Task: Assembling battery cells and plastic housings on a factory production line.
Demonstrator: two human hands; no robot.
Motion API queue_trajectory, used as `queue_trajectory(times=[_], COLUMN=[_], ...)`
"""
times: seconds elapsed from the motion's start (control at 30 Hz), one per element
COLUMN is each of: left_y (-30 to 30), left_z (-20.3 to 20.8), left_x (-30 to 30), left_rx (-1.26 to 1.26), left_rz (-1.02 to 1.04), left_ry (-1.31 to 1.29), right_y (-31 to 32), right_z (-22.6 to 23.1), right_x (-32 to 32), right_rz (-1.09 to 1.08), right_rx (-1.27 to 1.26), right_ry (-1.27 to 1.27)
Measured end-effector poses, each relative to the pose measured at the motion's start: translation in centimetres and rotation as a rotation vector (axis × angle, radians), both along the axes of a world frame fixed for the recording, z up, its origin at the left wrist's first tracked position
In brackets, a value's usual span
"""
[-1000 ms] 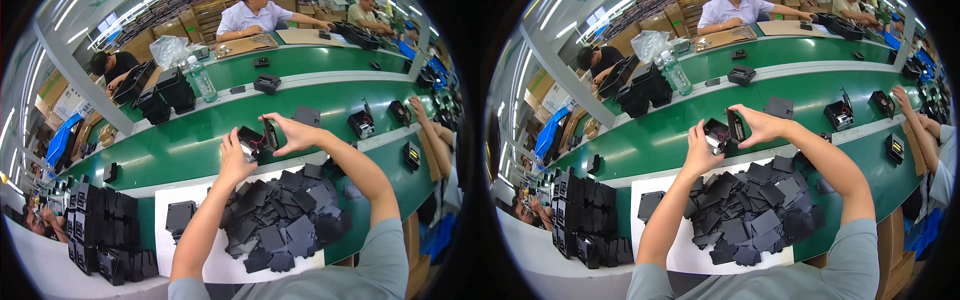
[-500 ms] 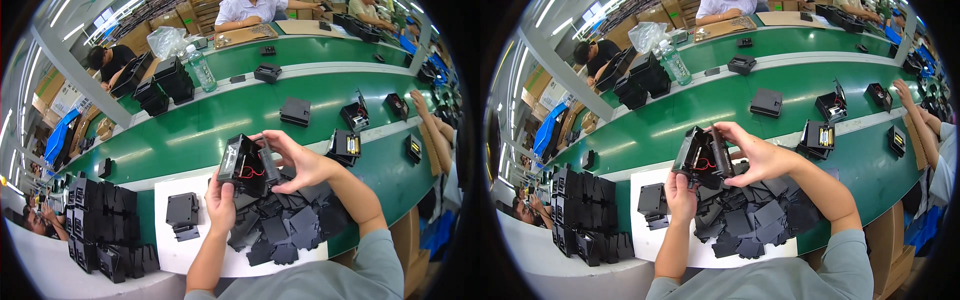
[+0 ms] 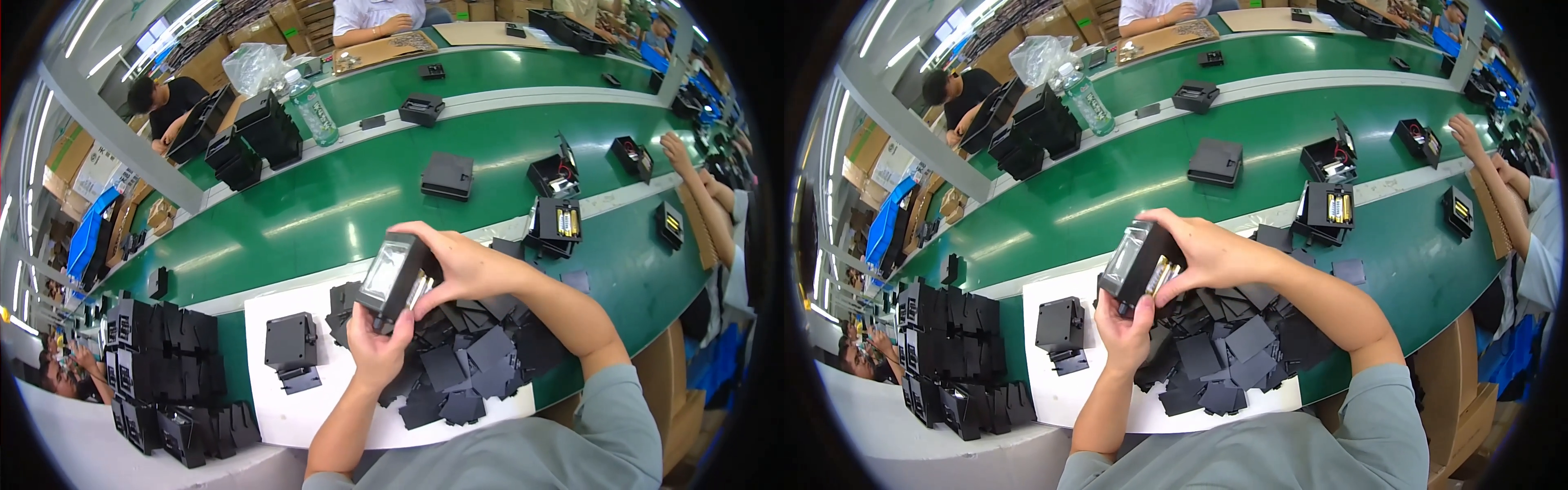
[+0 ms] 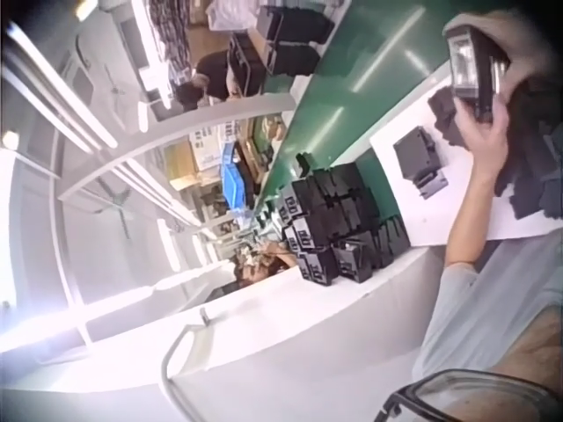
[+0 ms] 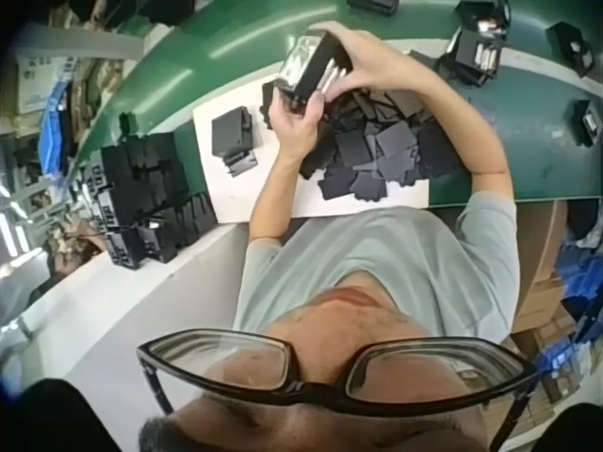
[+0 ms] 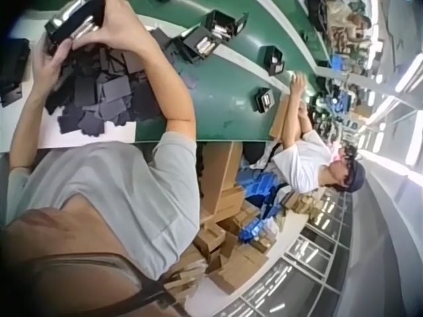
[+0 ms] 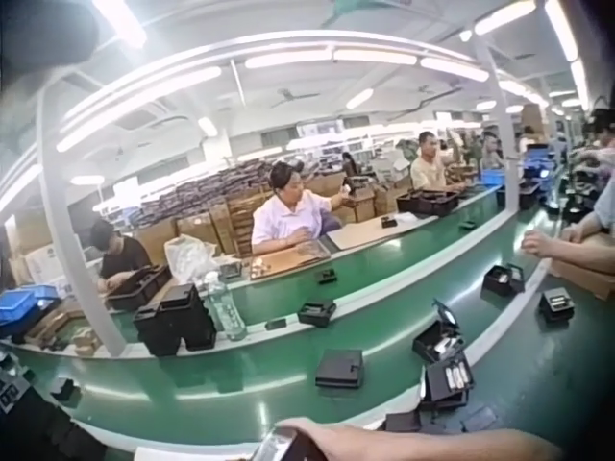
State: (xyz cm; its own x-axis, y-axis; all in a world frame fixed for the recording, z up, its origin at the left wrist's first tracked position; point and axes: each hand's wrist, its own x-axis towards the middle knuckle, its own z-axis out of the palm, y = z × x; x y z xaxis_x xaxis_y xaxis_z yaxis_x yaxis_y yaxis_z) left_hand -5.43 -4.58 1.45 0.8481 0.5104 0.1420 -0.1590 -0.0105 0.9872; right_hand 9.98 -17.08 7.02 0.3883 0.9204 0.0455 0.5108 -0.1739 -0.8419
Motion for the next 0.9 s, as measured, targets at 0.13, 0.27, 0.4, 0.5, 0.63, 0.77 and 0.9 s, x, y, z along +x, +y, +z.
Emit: queue_trajectory(times=[0.13, 0.27, 0.4, 0.5, 0.63, 0.77, 0.9], left_y=[0.1, 0.5, 3.3, 3.6, 3.3, 2.4, 2.0], left_z=[0.6, 1.1, -0.9, -2.4, -2.9, -3.1, -2.6], left_x=[0.0, 0.3, -0.1, -0.4, -0.9, -0.9, -0.8], left_rx=[-0.085, -0.207, -0.463, -0.508, -0.468, -0.251, -0.453], left_rz=[-0.053, 0.042, -0.003, 0.005, 0.034, 0.093, 0.083], left_ry=[-0.052, -0.122, -0.139, -0.152, -0.175, -0.178, -0.332], right_y=[-0.6, -2.6, -8.3, -8.4, -8.3, -8.8, -5.9], right_z=[0.1, -0.8, -2.5, -4.0, -2.9, 0.2, 4.0], right_x=[0.6, 1.7, 5.8, 6.5, 6.1, 4.7, 0.4], right_rz=[0.034, 0.022, -0.082, -0.007, 0.060, -0.011, -0.219], right_rx=[-0.132, -0.068, -0.472, -0.531, -0.572, -0.280, 0.020], right_ry=[0.095, -0.196, -0.731, -0.685, -0.544, -0.423, 0.246])
